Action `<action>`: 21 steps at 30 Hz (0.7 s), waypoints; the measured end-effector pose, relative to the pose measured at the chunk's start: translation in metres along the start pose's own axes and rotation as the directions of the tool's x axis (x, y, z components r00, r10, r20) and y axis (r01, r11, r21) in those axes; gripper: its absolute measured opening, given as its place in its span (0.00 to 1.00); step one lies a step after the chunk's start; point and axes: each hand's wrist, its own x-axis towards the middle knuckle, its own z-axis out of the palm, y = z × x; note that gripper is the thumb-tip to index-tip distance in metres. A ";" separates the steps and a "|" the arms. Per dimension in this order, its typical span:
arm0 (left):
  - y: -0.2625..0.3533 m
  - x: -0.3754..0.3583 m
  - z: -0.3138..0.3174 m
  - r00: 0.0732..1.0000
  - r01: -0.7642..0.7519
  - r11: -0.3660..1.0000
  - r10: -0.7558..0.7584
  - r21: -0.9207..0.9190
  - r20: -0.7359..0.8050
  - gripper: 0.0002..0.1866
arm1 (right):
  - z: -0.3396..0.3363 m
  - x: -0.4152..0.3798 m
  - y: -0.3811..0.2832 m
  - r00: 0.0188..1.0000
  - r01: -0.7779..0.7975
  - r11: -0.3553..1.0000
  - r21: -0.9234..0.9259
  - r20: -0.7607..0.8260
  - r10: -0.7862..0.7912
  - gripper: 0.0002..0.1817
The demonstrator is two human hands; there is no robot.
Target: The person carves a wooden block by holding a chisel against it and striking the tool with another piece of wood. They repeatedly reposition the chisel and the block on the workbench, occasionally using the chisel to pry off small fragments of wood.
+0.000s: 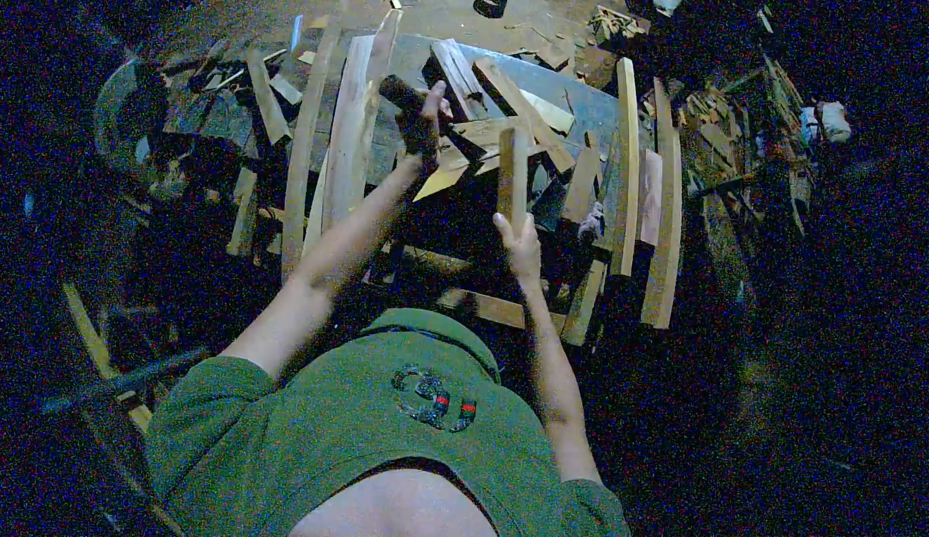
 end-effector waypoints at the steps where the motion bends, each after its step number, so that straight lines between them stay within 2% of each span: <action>1: -0.005 0.006 -0.006 0.997 -0.072 0.996 0.071 0.060 0.022 0.11 | 0.005 -0.002 0.001 1.000 -0.028 0.999 0.034 -0.001 0.028 0.27; 2: -0.014 0.015 -0.014 0.997 0.062 0.998 -0.061 -0.029 0.037 0.11 | 0.010 -0.001 0.012 0.998 -0.051 0.997 -0.052 0.024 0.053 0.29; 4: 0.043 -0.013 -0.009 0.999 0.040 0.984 -0.045 0.174 0.021 0.10 | 0.018 0.001 0.026 0.990 -0.088 0.977 -0.193 0.092 0.107 0.30; 5: 0.048 -0.017 -0.013 0.996 0.020 0.994 -0.028 0.105 0.082 0.09 | 0.018 -0.003 0.023 0.988 -0.025 0.974 -0.224 0.145 0.058 0.30; 6: 0.051 -0.018 -0.021 0.991 0.004 0.999 -0.009 0.037 0.135 0.09 | 0.022 -0.006 0.021 0.981 -0.038 0.947 -0.319 0.169 0.096 0.30; 7: 0.055 -0.014 -0.032 0.985 -0.089 0.962 0.047 0.259 0.165 0.09 | 0.022 -0.010 0.009 0.976 -0.032 0.934 -0.357 0.192 0.107 0.28; 8: 0.056 -0.016 -0.039 0.985 -0.073 0.959 0.027 0.273 0.168 0.10 | 0.024 -0.013 -0.003 0.969 -0.018 0.920 -0.393 0.221 0.114 0.27; 10: 0.052 -0.014 -0.054 0.974 -0.055 0.995 0.036 0.081 0.222 0.10 | 0.033 -0.013 -0.002 0.972 -0.015 0.934 -0.358 0.214 0.098 0.28; 11: 0.050 -0.011 -0.060 0.975 -0.051 0.995 0.031 0.090 0.218 0.10 | 0.037 -0.014 0.000 0.976 -0.011 0.943 -0.331 0.200 0.082 0.29; 13: 0.056 -0.007 -0.069 0.998 -0.061 0.993 0.063 -0.105 0.013 0.11 | 0.040 -0.016 -0.008 0.973 -0.037 0.950 -0.309 0.207 0.105 0.29; 14: 0.034 0.011 -0.090 0.998 -0.061 0.943 0.053 -0.326 -0.031 0.13 | 0.041 -0.015 -0.011 0.972 -0.057 0.956 -0.288 0.203 0.119 0.29; 16: 0.050 0.022 -0.098 0.948 0.048 0.917 -0.166 -0.396 -0.270 0.15 | 0.043 -0.008 -0.007 0.974 -0.050 0.960 -0.274 0.198 0.107 0.29; 18: 0.036 0.041 -0.128 0.946 0.062 0.852 -0.216 -0.521 -0.240 0.18 | 0.043 -0.001 -0.007 0.978 -0.048 0.964 -0.261 0.183 0.099 0.29; 20: 0.058 0.045 -0.127 0.968 -0.020 0.812 -0.129 -0.583 -0.213 0.16 | 0.039 0.001 -0.011 0.970 -0.067 0.953 -0.296 0.205 0.131 0.29; 21: 0.072 0.049 -0.128 0.967 -0.018 0.812 -0.133 -0.583 -0.215 0.16 | 0.040 0.000 -0.010 0.969 -0.070 0.952 -0.298 0.206 0.136 0.29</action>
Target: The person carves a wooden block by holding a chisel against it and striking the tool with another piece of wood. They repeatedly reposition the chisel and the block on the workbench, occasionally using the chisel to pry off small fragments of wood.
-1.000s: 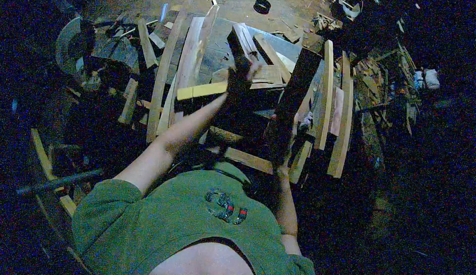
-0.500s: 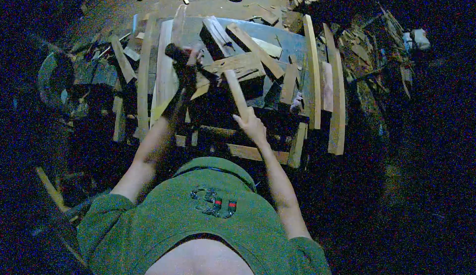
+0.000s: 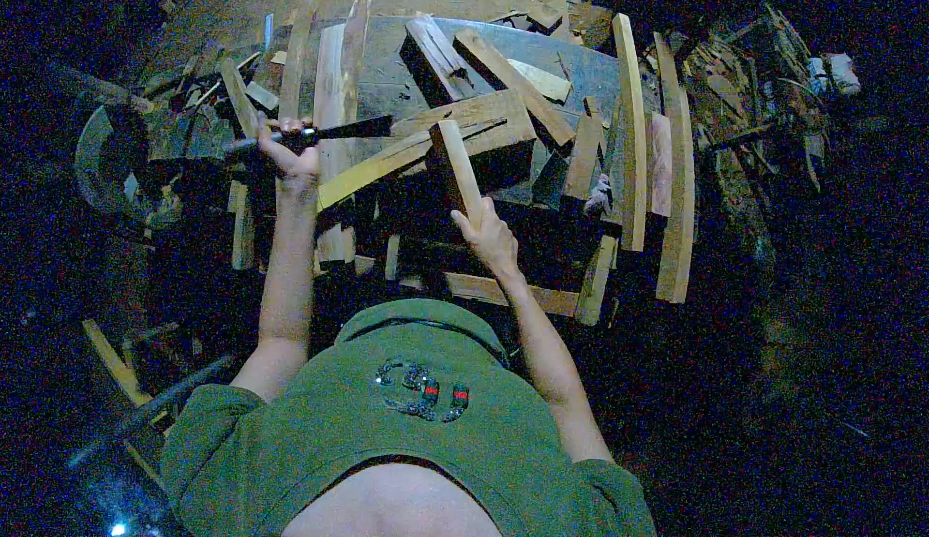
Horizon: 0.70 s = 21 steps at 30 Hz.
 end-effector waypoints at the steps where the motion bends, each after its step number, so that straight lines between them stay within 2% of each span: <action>1: 0.014 0.004 0.007 0.992 0.022 0.982 -0.045 0.187 0.116 0.13 | 0.001 0.000 0.000 1.000 -0.003 1.000 0.007 -0.003 0.003 0.29; 2: 0.026 0.009 0.009 0.970 0.016 0.930 -0.103 0.367 0.220 0.10 | 0.002 0.002 -0.001 1.000 0.000 1.000 0.013 -0.005 0.000 0.29; 3: 0.034 0.013 -0.003 0.972 0.006 0.931 -0.091 0.365 0.215 0.10 | 0.002 0.002 -0.001 1.000 0.010 1.000 0.009 0.004 -0.010 0.29; 4: 0.040 0.016 -0.020 0.922 0.025 0.772 -0.264 0.635 0.284 0.10 | 0.003 0.003 0.001 1.000 0.013 0.999 0.030 0.001 -0.013 0.29; 5: 0.043 0.020 -0.035 0.849 -0.004 0.537 -0.444 0.844 0.287 0.11 | 0.005 0.003 0.002 1.000 0.016 0.998 0.054 -0.004 -0.015 0.30; 6: 0.031 0.026 -0.031 0.804 -0.401 -0.241 -0.556 0.884 0.213 0.11 | 0.009 0.003 0.003 1.000 0.023 0.998 0.056 -0.003 -0.023 0.30; 7: 0.025 0.006 -0.037 0.651 -0.747 -0.357 -0.567 0.561 0.505 0.12 | 0.011 0.002 0.003 0.999 0.027 0.998 0.054 -0.031 -0.025 0.29; 8: 0.024 -0.004 -0.050 0.530 -0.809 -0.231 -0.683 0.540 0.502 0.19 | 0.012 0.003 0.005 0.998 0.026 0.998 0.052 -0.066 -0.022 0.29; 9: 0.036 -0.034 -0.034 0.527 -0.829 -0.318 -0.719 0.459 0.454 0.25 | 0.010 0.003 0.004 0.996 0.017 0.998 0.057 -0.083 -0.012 0.29; 11: 0.021 -0.032 -0.070 0.647 -0.739 -0.507 -0.718 0.443 0.258 0.39 | 0.009 -0.004 -0.002 0.995 0.021 0.999 0.041 -0.101 -0.017 0.28; 12: 0.014 -0.033 -0.077 0.632 -0.749 -0.493 -0.732 0.442 0.254 0.39 | 0.007 -0.004 -0.004 0.997 -0.042 0.999 0.019 -0.058 0.043 0.27; 13: 0.008 -0.029 -0.080 0.559 -0.802 -0.344 -0.721 0.489 0.410 0.36 | 0.004 -0.010 -0.005 0.996 -0.054 0.998 0.017 -0.072 0.055 0.27; 14: 0.006 -0.024 -0.084 0.501 -0.834 -0.202 -0.666 0.514 0.552 0.33 | 0.002 -0.013 -0.008 0.986 -0.031 0.998 0.051 -0.162 0.039 0.27; 15: 0.001 -0.026 -0.078 0.514 -0.827 -0.211 -0.658 0.521 0.550 0.33 | 0.000 -0.015 -0.012 0.970 0.000 0.997 0.082 -0.241 0.020 0.27; 17: -0.021 -0.036 -0.054 0.525 -0.818 -0.241 -0.684 0.521 0.507 0.33 | -0.008 -0.015 -0.015 0.954 -0.003 0.996 0.091 -0.299 0.030 0.27; 18: -0.031 -0.035 -0.049 0.536 -0.813 -0.251 -0.673 0.524 0.509 0.33 | -0.012 -0.010 -0.010 0.962 -0.021 0.997 0.069 -0.269 0.038 0.28; 20: -0.059 -0.033 -0.041 0.564 -0.798 -0.350 -0.720 0.491 0.404 0.33 | -0.022 -0.005 -0.008 0.968 -0.068 0.997 0.036 -0.238 0.074 0.28; 21: -0.066 -0.029 -0.038 0.552 -0.805 -0.334 -0.723 0.490 0.415 0.33 | -0.024 -0.002 -0.003 0.964 -0.073 0.997 0.030 -0.254 0.079 0.28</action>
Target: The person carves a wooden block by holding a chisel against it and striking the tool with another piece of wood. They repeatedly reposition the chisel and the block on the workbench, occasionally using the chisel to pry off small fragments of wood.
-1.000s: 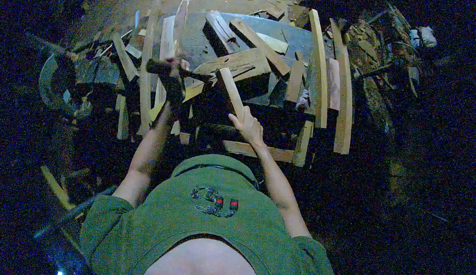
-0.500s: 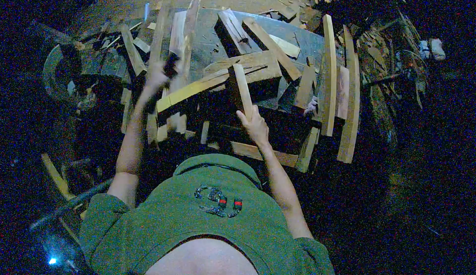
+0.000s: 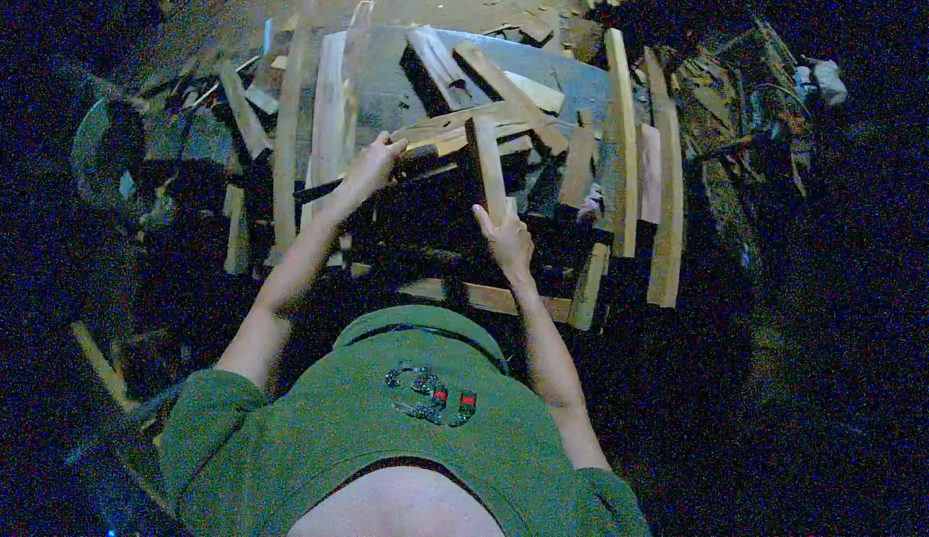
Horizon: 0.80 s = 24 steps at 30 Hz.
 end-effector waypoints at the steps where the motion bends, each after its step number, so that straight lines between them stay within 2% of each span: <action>1: 0.000 0.007 0.001 0.994 -0.058 0.998 0.055 -0.025 -0.091 0.32 | 0.001 0.005 0.009 1.000 0.015 0.998 -0.063 0.021 -0.013 0.29; 2: 0.000 0.014 0.003 0.979 -0.112 0.993 0.102 -0.045 -0.178 0.30 | 0.003 0.008 0.018 0.999 0.028 0.992 -0.124 0.049 -0.022 0.29; 3: 0.007 0.018 -0.013 0.976 -0.142 0.984 0.122 -0.105 -0.182 0.25 | 0.005 0.010 0.023 0.998 0.028 0.992 -0.120 0.065 -0.020 0.30; 4: 0.016 0.025 -0.028 0.905 -0.313 0.937 0.246 -0.154 -0.346 0.20 | 0.005 0.011 0.024 0.997 0.022 0.993 -0.118 0.072 -0.013 0.30; 6: 0.041 0.030 -0.069 0.890 -0.423 0.737 0.227 -0.527 -0.396 0.17 | 0.006 0.011 0.024 0.995 0.030 0.997 -0.075 0.099 -0.022 0.29; 8: 0.068 0.026 -0.121 0.977 -0.207 0.662 0.096 -0.721 -0.192 0.16 | 0.004 0.007 0.016 0.993 0.016 0.998 -0.063 0.115 -0.008 0.28; 9: 0.059 0.044 -0.110 0.978 -0.186 0.594 0.034 -0.782 -0.207 0.15 | 0.005 0.007 0.018 0.995 0.031 0.997 -0.064 0.096 -0.025 0.28; 10: 0.061 0.047 -0.113 0.978 -0.208 0.402 0.067 -0.892 -0.197 0.14 | 0.006 0.007 0.019 0.996 0.045 0.997 -0.064 0.076 -0.040 0.28; 12: 0.070 0.056 -0.114 0.948 -0.287 0.396 -0.014 -0.872 -0.318 0.10 | 0.008 0.008 0.019 0.996 0.041 0.998 -0.052 0.079 -0.037 0.27; 13: 0.078 0.057 -0.114 0.950 -0.286 0.395 -0.005 -0.873 -0.313 0.10 | 0.007 0.007 0.020 0.997 0.032 0.998 -0.045 0.077 -0.029 0.27; 15: 0.093 0.058 -0.109 0.915 -0.288 0.467 -0.122 -0.836 -0.383 0.10 | 0.009 0.007 0.020 0.998 0.006 0.998 -0.059 0.070 -0.002 0.28; 18: 0.100 0.063 -0.091 0.913 -0.295 0.426 -0.140 -0.855 -0.384 0.14 | 0.010 0.007 0.019 0.994 -0.032 0.997 -0.072 0.100 0.039 0.28; 24: 0.093 0.072 -0.059 0.900 -0.342 0.429 -0.106 -0.836 -0.423 0.12 | 0.018 0.010 0.029 0.999 0.025 0.996 -0.090 0.037 -0.021 0.28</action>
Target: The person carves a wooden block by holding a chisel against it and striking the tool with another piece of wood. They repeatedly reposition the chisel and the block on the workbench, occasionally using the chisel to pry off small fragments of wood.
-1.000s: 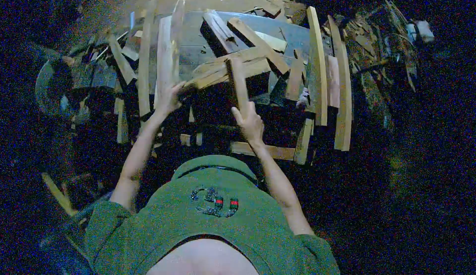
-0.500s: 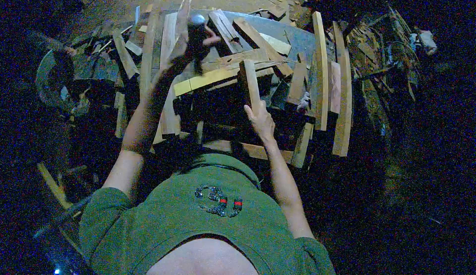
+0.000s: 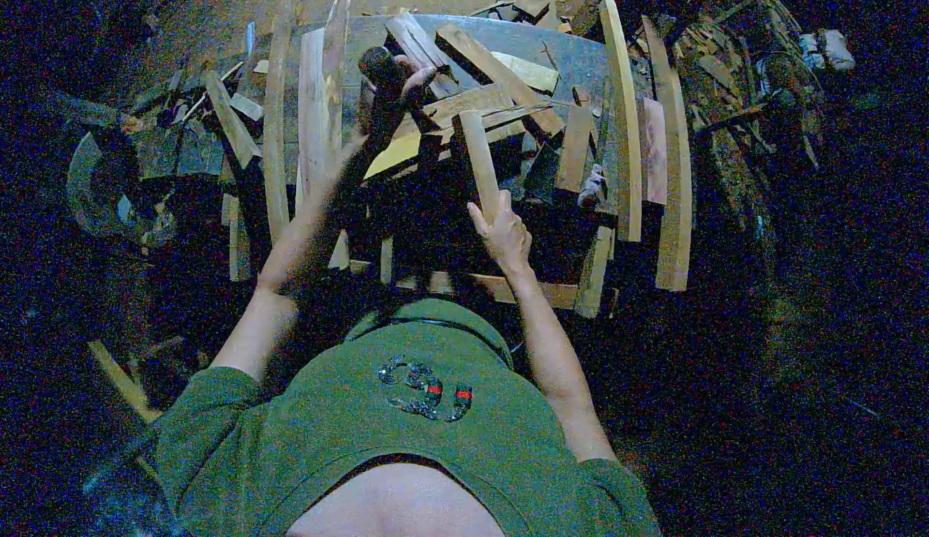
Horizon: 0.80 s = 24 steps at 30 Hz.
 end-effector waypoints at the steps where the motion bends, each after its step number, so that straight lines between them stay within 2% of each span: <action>1: 0.005 -0.001 0.001 1.000 0.017 0.998 -0.017 0.053 -0.002 0.12 | -0.002 0.000 0.000 1.000 0.011 1.000 -0.016 0.005 -0.011 0.28; 6: 0.005 -0.003 0.001 0.999 0.022 0.990 -0.016 0.139 -0.047 0.11 | -0.007 0.000 0.001 0.999 0.051 0.998 -0.041 0.007 -0.050 0.27; 8: 0.011 -0.006 0.001 0.991 0.107 0.994 -0.108 -0.018 -0.084 0.12 | -0.006 0.000 0.001 0.999 0.047 0.998 -0.039 0.009 -0.047 0.27; 9: 0.012 -0.008 0.002 0.994 0.068 0.995 -0.073 -0.068 -0.085 0.12 | -0.005 0.000 0.002 0.999 0.044 0.998 -0.036 0.011 -0.044 0.27; 16: 0.007 -0.010 0.003 0.990 0.098 0.992 -0.105 -0.077 -0.091 0.11 | -0.005 0.000 0.002 0.999 0.038 0.998 -0.040 0.011 -0.038 0.28; 19: 0.008 -0.011 0.003 0.996 0.032 0.995 -0.040 -0.091 -0.081 0.11 | -0.005 0.001 0.002 0.999 0.046 0.998 -0.041 0.006 -0.046 0.28; 24: 0.007 -0.013 0.001 0.985 0.053 0.996 -0.063 -0.071 -0.161 0.11 | -0.008 0.002 -0.001 0.999 0.053 0.997 -0.062 0.004 -0.052 0.28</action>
